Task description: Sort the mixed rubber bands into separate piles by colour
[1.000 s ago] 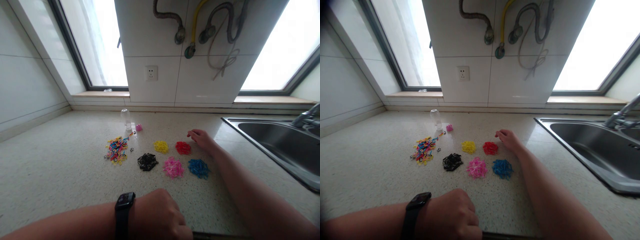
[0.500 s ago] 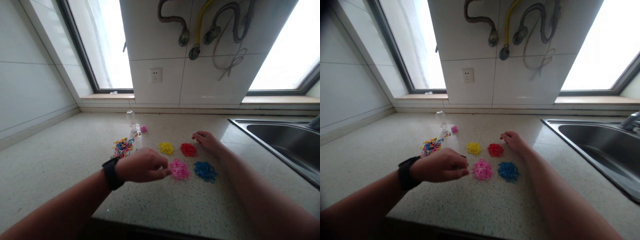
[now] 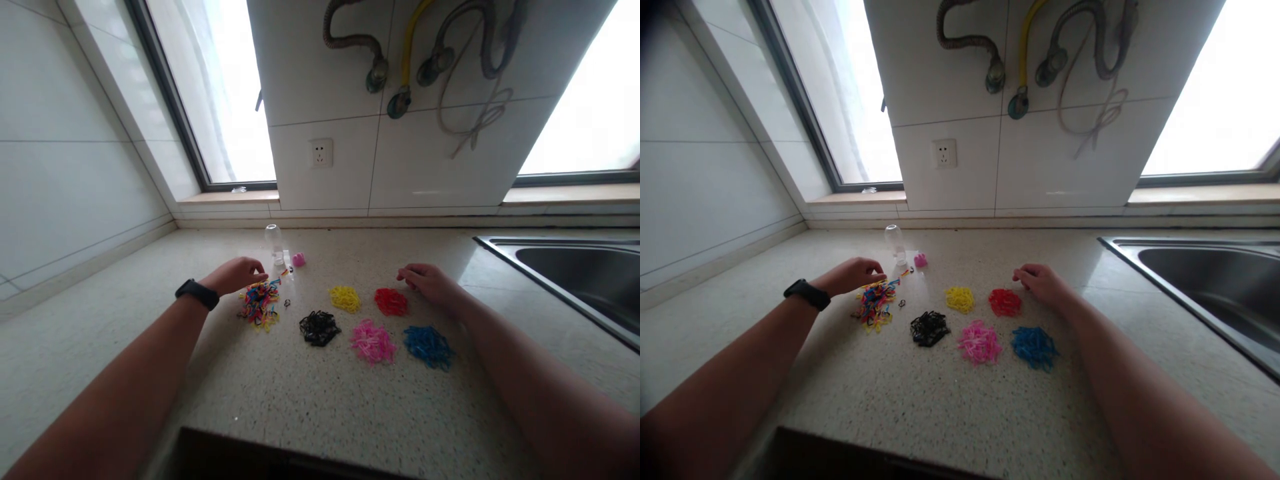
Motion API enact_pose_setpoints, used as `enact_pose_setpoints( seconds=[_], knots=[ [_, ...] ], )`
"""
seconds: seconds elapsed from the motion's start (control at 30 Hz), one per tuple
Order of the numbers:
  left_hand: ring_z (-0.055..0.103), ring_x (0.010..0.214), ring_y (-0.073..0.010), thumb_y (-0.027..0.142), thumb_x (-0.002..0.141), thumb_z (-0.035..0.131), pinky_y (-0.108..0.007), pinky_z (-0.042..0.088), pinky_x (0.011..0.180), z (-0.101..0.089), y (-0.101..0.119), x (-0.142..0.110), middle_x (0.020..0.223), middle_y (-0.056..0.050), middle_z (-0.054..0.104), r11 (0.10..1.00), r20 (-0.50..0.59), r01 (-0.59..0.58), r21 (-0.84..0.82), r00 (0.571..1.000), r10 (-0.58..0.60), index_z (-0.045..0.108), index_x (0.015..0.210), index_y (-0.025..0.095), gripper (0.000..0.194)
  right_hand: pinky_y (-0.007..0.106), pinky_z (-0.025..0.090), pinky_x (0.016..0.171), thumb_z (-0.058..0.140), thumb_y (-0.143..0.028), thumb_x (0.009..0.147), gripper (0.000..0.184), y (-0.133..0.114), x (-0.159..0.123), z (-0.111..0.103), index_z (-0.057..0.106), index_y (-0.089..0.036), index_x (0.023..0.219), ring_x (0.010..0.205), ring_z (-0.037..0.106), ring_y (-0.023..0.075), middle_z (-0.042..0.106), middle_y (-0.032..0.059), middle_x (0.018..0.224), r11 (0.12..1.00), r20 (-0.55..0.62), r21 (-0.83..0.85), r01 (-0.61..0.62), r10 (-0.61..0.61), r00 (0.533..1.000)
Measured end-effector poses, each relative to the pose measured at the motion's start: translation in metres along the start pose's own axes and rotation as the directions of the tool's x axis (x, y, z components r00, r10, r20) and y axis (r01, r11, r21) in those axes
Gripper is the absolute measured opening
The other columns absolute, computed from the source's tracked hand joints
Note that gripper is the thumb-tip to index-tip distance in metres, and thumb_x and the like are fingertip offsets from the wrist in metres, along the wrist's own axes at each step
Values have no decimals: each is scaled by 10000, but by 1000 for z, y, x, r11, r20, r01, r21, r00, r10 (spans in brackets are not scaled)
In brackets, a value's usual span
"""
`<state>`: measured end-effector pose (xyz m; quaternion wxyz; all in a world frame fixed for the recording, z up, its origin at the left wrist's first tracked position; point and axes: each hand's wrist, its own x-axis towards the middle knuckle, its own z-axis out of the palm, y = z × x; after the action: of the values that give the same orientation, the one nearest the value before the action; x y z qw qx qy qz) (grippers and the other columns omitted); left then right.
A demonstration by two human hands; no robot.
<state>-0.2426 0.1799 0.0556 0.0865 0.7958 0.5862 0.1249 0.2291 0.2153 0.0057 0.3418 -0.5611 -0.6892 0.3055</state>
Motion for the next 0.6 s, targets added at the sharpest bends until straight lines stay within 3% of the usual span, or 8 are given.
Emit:
enact_pose_setpoints(
  seconds=[0.13,0.33,0.6],
  knots=[
    [392,572,-101,496,840,605,-244,243,541,3,-13,-1,626,16,502,1000,32,-10,2,999,10,748,910,143,387,286,291,514,541,-505,812,403,3,2,0,707,-138,818,514,396,115,497,-15,595,1000,1,0,4,-4,1000],
    [381,562,-101,530,803,640,-242,239,531,5,-12,4,618,21,521,998,106,-64,-26,992,66,771,918,183,389,274,303,513,550,-501,812,382,7,4,-1,714,-155,808,522,410,116,513,-13,594,1000,2,-22,7,-7,1000],
    [419,534,-105,530,777,659,-251,248,515,8,-10,8,614,0,606,999,140,-39,-24,989,42,786,879,192,375,272,302,515,548,-510,822,382,12,6,-1,712,-166,820,528,417,118,510,-15,598,1000,18,-20,7,-7,1000]
  ],
)
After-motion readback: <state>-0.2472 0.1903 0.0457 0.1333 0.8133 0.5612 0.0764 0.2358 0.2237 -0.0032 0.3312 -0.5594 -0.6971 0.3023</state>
